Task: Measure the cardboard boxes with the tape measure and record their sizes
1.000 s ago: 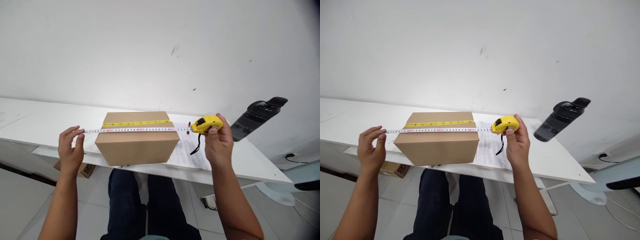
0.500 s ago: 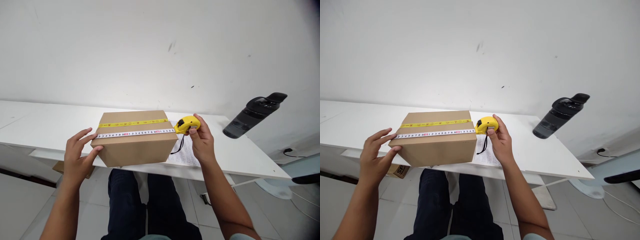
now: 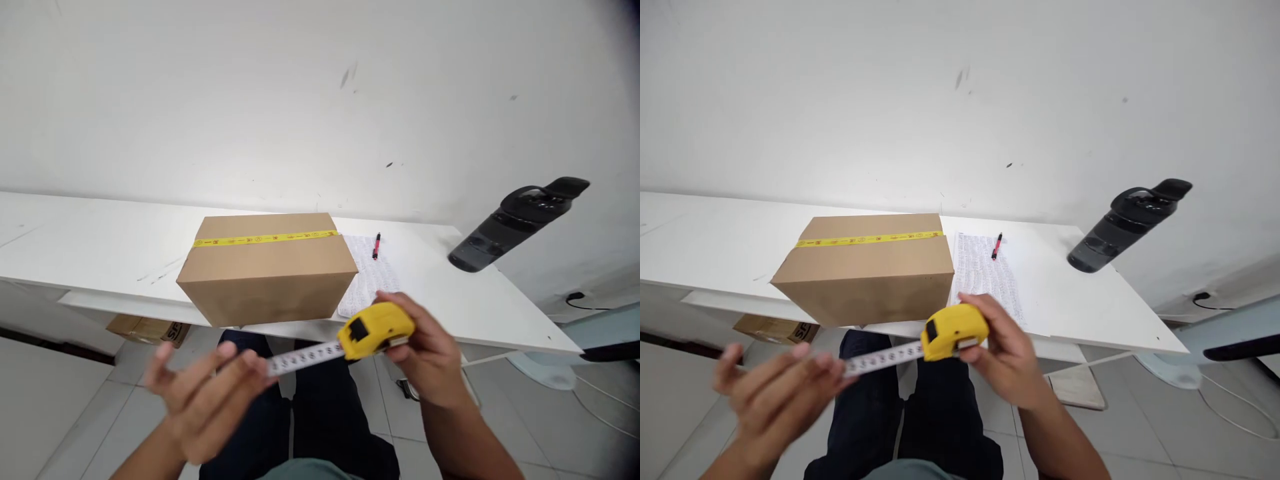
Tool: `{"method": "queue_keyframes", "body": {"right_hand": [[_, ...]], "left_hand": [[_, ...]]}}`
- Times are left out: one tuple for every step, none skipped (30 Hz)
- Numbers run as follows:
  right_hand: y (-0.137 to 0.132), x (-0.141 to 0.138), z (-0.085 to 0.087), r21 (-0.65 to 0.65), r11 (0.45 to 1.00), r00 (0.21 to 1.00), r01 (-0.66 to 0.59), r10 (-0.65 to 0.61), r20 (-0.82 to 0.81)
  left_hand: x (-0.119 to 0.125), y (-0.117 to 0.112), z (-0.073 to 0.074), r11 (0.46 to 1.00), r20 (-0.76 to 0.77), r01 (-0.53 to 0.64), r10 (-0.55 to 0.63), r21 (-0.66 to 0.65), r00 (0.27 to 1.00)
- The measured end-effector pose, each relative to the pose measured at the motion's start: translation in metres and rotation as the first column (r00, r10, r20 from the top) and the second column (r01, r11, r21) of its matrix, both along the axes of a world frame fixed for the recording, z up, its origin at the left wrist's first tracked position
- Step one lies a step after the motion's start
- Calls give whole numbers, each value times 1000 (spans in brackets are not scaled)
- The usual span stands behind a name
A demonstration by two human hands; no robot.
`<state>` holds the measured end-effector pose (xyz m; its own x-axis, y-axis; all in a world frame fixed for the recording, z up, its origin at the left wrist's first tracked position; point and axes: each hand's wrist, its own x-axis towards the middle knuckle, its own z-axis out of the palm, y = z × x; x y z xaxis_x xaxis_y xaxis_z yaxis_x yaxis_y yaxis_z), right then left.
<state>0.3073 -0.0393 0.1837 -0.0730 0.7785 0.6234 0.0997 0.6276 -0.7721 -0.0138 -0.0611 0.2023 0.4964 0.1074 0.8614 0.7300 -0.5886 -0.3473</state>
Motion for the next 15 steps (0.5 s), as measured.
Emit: {"method": "queue_keyframes", "body": {"right_hand": [[-4, -8, -2, -10, 998, 998, -63, 63, 29], [-6, -15, -3, -24, 993, 992, -113, 114, 47], [-6, -20, -5, -37, 988, 987, -148, 150, 57], [-6, -24, -8, -46, 984, 983, -170, 173, 59], [-5, -25, -10, -54, 981, 981, -184, 187, 49], [-3, -24, -13, -68, 978, 980, -195, 197, 21], [-2, -22, -17, -94, 974, 979, -205, 204, -26], [0, -17, -21, -136, 967, 975, -215, 204, -89], [2, -12, -26, -199, 953, 967, -229, 199, -158], [4, -8, -32, -275, 929, 955, -249, 190, -226], [6, -3, -39, -357, 893, 943, -276, 179, -280], [9, 0, -45, -437, 847, 934, -303, 173, -313], [11, 2, -52, -506, 797, 928, -329, 175, -328], [15, 3, -58, -556, 751, 924, -355, 191, -331], [17, 4, -64, -587, 718, 921, -374, 211, -328]], "left_hand": [[16, -1, -2, 998, -6, 50, -50, -33, 999], [30, -1, -5, 994, 14, 83, -82, -75, 997], [41, 1, -8, 989, 44, 105, -101, -109, 994], [48, 3, -13, 984, 75, 118, -108, -132, 991], [50, 6, -18, 982, 106, 120, -105, -146, 989], [48, 9, -24, 982, 140, 112, -92, -150, 986], [42, 12, -31, 985, 174, 89, -63, -150, 983], [32, 15, -38, 987, 216, 49, -15, -152, 976], [20, 18, -46, 986, 279, -3, 50, -167, 959], [7, 21, -54, 979, 365, -50, 120, -196, 923], [-6, 24, -63, 964, 460, -82, 193, -251, 867], [-17, 26, -73, 937, 545, -86, 269, -338, 794], [-26, 29, -83, 895, 603, -49, 338, -443, 723], [-32, 32, -93, 839, 633, 23, 393, -544, 667], [-35, 35, -102, 773, 645, 114, 428, -624, 633]]}}
